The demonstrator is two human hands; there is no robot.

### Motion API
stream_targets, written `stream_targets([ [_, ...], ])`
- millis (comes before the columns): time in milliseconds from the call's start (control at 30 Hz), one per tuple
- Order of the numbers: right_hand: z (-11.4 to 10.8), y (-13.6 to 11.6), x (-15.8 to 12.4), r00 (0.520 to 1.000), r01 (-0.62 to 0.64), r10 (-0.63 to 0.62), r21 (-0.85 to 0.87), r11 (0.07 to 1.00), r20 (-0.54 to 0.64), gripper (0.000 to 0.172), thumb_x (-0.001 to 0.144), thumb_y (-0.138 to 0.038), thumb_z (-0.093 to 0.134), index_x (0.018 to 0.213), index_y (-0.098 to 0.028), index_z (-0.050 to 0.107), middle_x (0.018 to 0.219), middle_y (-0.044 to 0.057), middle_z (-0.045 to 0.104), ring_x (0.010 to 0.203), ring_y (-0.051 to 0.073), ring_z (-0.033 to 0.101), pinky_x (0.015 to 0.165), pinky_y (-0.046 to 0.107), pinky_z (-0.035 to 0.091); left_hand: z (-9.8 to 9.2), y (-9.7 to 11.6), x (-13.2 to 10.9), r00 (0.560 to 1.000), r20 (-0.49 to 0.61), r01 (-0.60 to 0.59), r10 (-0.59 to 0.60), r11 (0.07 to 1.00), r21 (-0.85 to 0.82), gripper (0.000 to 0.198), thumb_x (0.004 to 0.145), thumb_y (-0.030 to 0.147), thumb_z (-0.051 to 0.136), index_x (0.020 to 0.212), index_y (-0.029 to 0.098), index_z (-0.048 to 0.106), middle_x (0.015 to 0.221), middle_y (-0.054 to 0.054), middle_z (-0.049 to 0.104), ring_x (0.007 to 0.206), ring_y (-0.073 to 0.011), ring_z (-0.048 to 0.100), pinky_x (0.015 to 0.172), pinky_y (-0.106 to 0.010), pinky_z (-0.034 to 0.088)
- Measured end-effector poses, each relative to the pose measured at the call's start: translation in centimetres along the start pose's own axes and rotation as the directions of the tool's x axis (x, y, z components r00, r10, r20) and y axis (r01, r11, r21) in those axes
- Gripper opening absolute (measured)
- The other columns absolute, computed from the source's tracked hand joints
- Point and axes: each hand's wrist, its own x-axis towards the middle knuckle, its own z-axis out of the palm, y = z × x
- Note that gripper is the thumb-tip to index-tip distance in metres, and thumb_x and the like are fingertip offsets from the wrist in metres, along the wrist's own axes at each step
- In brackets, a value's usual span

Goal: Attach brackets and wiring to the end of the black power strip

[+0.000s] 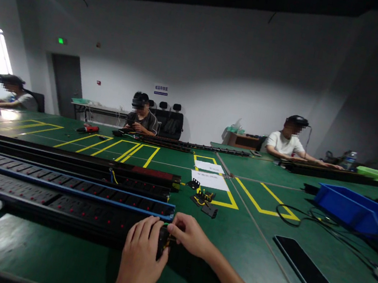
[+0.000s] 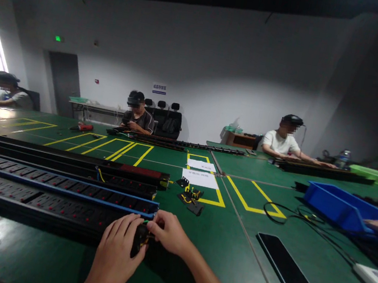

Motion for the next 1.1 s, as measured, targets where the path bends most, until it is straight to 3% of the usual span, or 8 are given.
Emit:
stream_targets([
  [1100,-0.6,0.3,-0.1,1.000,0.012,-0.010,-0.096,0.995,0.025,0.042,0.092,-0.058,0.058,0.078,-0.020,0.050,0.060,-0.004,0.053,0.050,0.010,0.049,0.048,0.021,0.035,-1.3,0.8,0.7,0.994,0.110,0.018,-0.013,0.999,-0.042,0.044,0.079,0.023,0.067,0.123,0.019,0.061,0.128,-0.012,0.065,0.123,-0.0314,0.057,0.106,-0.051,0.044],
])
